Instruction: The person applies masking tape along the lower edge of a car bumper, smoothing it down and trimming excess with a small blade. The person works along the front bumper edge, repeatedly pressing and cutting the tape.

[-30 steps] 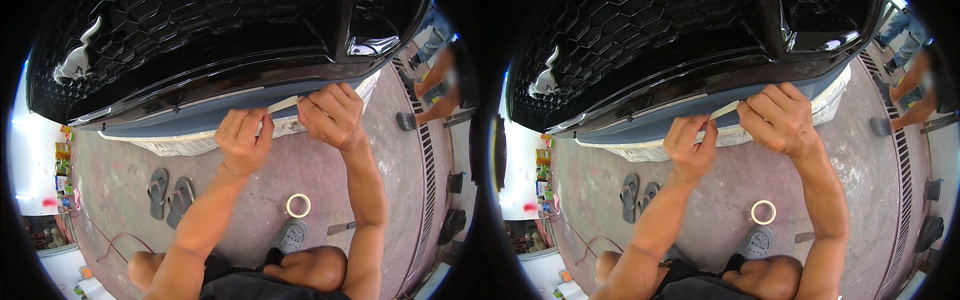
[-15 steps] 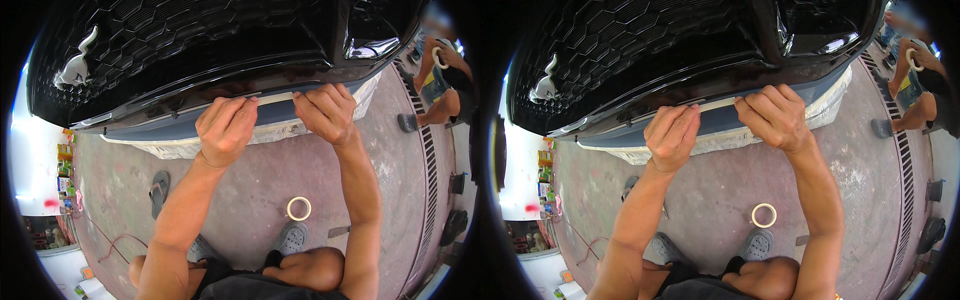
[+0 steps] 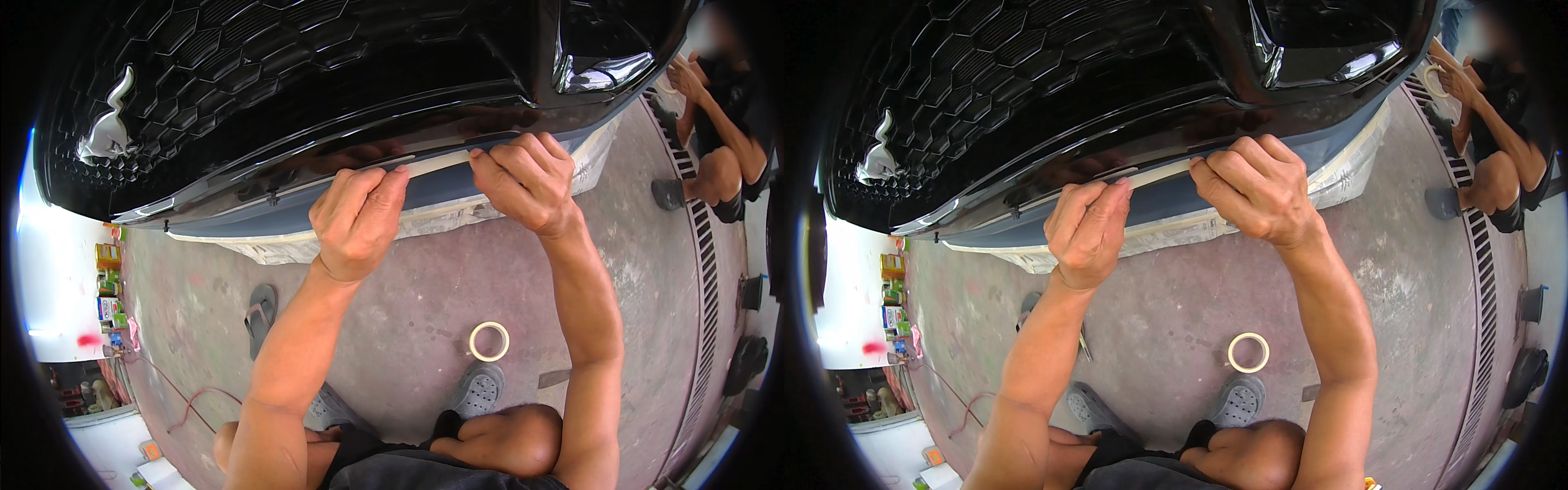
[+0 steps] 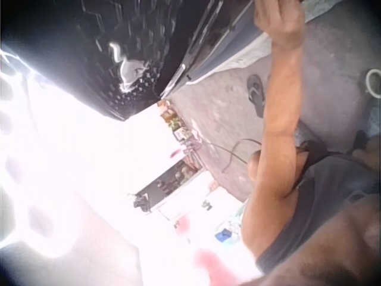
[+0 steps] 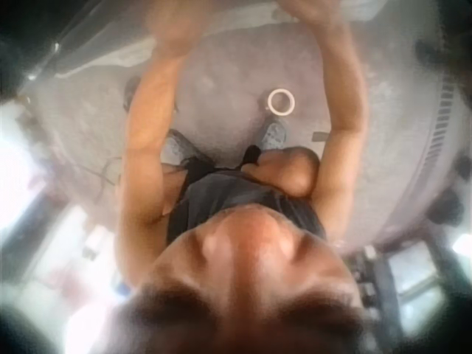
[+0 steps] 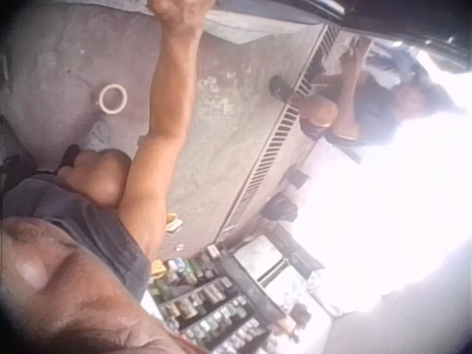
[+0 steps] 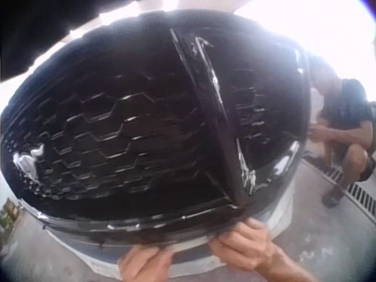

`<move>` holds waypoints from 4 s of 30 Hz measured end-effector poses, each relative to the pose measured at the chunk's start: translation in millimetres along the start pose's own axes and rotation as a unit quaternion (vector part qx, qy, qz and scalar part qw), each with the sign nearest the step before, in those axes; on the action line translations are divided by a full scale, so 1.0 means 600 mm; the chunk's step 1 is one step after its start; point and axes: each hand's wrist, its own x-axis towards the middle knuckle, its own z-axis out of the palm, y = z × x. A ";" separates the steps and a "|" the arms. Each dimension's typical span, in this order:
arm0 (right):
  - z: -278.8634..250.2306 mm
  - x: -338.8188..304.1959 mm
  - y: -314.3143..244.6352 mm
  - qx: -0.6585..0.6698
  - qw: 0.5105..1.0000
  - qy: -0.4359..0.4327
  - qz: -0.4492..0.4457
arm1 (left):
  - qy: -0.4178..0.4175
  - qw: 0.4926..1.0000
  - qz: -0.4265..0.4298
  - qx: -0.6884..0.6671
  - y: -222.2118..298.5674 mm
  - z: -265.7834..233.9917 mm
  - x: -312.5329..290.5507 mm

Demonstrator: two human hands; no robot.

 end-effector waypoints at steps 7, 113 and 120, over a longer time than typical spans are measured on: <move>0.003 -0.002 0.003 0.008 1.000 0.002 0.007 | -0.009 1.000 -0.009 -0.003 0.002 -0.002 0.000; -0.016 0.008 0.014 0.003 0.999 -0.044 0.012 | -0.009 0.998 0.002 0.056 0.010 0.006 0.008; -0.013 0.008 0.015 0.006 0.999 -0.040 0.013 | 0.008 0.998 0.007 0.061 0.003 0.012 0.003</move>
